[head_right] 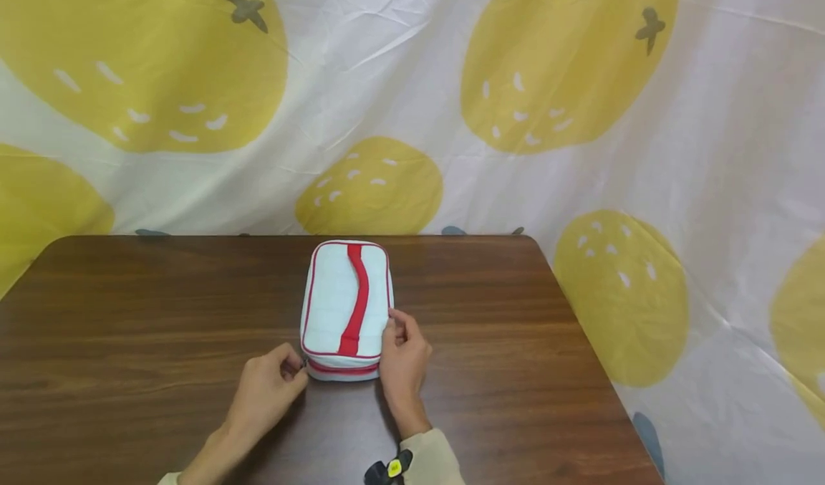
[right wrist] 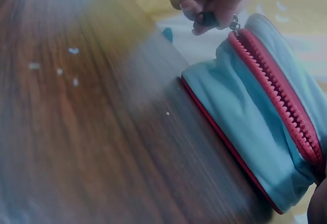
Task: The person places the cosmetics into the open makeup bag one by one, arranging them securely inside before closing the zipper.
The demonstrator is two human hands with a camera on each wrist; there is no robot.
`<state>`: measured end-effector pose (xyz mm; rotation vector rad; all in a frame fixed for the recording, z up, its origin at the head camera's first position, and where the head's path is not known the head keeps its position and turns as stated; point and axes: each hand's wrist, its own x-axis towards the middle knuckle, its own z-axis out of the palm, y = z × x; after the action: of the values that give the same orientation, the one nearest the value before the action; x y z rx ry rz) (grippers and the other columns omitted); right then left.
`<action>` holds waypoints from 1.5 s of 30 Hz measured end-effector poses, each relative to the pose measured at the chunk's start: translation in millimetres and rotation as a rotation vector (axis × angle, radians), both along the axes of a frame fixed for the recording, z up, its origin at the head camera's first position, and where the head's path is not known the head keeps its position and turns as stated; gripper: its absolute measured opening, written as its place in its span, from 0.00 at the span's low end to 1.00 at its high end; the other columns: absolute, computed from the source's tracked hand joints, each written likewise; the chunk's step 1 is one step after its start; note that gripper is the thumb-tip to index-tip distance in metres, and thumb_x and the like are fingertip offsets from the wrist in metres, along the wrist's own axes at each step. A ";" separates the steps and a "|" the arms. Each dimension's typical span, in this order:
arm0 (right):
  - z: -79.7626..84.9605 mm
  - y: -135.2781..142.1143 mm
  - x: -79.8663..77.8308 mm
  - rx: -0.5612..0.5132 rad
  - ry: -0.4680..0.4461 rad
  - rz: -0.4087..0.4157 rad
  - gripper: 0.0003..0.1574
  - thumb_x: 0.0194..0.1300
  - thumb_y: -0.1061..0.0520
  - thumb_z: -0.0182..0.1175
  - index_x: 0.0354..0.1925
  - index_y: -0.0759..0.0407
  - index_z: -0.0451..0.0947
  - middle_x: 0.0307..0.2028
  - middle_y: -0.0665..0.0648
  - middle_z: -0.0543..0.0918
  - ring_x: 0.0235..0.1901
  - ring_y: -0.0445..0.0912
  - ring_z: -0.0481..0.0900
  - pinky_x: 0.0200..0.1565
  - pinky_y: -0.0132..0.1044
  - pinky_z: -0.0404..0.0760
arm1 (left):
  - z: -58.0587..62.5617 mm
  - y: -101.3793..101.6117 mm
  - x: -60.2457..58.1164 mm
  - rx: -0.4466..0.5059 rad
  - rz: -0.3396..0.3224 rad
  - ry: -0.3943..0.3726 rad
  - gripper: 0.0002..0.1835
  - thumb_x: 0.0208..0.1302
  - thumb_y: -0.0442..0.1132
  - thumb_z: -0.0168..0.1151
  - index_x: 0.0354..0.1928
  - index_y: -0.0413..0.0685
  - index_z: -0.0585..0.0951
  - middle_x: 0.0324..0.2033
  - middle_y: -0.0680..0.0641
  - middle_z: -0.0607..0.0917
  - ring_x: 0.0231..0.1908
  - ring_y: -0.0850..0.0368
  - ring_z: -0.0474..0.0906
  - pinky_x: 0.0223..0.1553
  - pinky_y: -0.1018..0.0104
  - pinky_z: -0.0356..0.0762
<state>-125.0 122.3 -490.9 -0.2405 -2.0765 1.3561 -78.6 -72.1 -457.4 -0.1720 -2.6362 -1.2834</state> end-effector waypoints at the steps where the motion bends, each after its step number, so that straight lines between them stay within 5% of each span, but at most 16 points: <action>1: -0.2 -0.5 0.1 -0.010 0.005 -0.006 0.11 0.61 0.63 0.60 0.40 0.53 0.85 0.18 0.48 0.75 0.19 0.40 0.70 0.22 0.30 0.69 | 1.3 -0.3 0.2 -0.006 -0.007 0.000 0.06 0.45 0.28 0.62 0.22 0.47 0.77 0.14 0.57 0.75 0.17 0.65 0.69 0.20 0.69 0.68; 8: -0.8 -3.4 -0.1 -0.028 0.032 -0.053 0.12 0.60 0.65 0.59 0.38 0.53 0.86 0.17 0.48 0.74 0.20 0.39 0.70 0.22 0.27 0.68 | 9.3 -2.1 2.7 -0.077 -0.071 0.053 0.09 0.42 0.28 0.63 0.21 0.49 0.75 0.14 0.59 0.74 0.17 0.67 0.68 0.20 0.69 0.67; 18: 1.1 -9.1 -0.5 -0.013 0.069 -0.083 0.13 0.59 0.67 0.59 0.34 0.53 0.87 0.18 0.48 0.76 0.21 0.40 0.72 0.22 0.27 0.68 | 6.2 12.3 11.3 -0.041 -0.163 0.059 0.11 0.45 0.27 0.67 0.21 0.49 0.75 0.13 0.61 0.73 0.16 0.71 0.67 0.20 0.73 0.68; 24: 2.8 -14.1 0.0 -0.013 0.094 -0.076 0.14 0.58 0.68 0.58 0.33 0.52 0.86 0.18 0.48 0.75 0.20 0.40 0.71 0.22 0.27 0.67 | -2.1 34.1 16.9 -0.019 -0.114 0.159 0.12 0.45 0.27 0.69 0.20 0.49 0.75 0.12 0.60 0.72 0.15 0.69 0.66 0.18 0.71 0.67; 28: 2.1 -15.8 -2.2 0.013 0.101 -0.074 0.14 0.58 0.67 0.58 0.33 0.51 0.86 0.18 0.46 0.75 0.20 0.39 0.71 0.21 0.28 0.68 | -7.7 47.8 17.8 0.010 -0.049 0.157 0.11 0.47 0.28 0.70 0.22 0.48 0.77 0.13 0.59 0.75 0.15 0.67 0.69 0.19 0.69 0.68; 33: -0.7 -12.1 -4.2 0.012 0.091 -0.039 0.12 0.59 0.66 0.59 0.35 0.52 0.85 0.18 0.46 0.73 0.20 0.39 0.70 0.22 0.29 0.67 | -10.6 45.0 13.2 0.034 -0.083 0.084 0.09 0.50 0.32 0.72 0.21 0.49 0.80 0.13 0.60 0.76 0.15 0.70 0.68 0.18 0.71 0.67; 38: -2.3 -8.1 -3.3 0.020 0.074 -0.011 0.10 0.61 0.65 0.59 0.38 0.54 0.84 0.19 0.47 0.73 0.21 0.40 0.69 0.23 0.28 0.67 | 1.5 19.2 1.9 0.143 -0.208 -0.181 0.16 0.60 0.43 0.67 0.16 0.46 0.82 0.11 0.57 0.78 0.11 0.66 0.71 0.14 0.70 0.69; 40: -2.4 -6.9 -2.9 0.033 0.061 -0.009 0.10 0.62 0.64 0.60 0.39 0.54 0.84 0.20 0.48 0.74 0.21 0.40 0.69 0.24 0.29 0.67 | 7.2 6.8 -3.5 0.205 -0.175 -0.282 0.19 0.62 0.46 0.65 0.17 0.42 0.82 0.11 0.53 0.78 0.10 0.61 0.73 0.14 0.67 0.71; 45: -1.3 -3.8 -2.6 0.053 0.033 -0.003 0.11 0.62 0.63 0.60 0.42 0.56 0.85 0.22 0.49 0.77 0.22 0.41 0.71 0.25 0.30 0.69 | 6.2 -9.0 -19.7 0.357 -0.041 -0.377 0.17 0.64 0.46 0.63 0.26 0.37 0.79 0.14 0.47 0.80 0.12 0.53 0.75 0.15 0.64 0.73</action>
<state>-127.6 118.4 -492.3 -0.1973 -2.0806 1.2926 -98.3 -81.1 -451.2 0.0809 -2.6381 -1.9377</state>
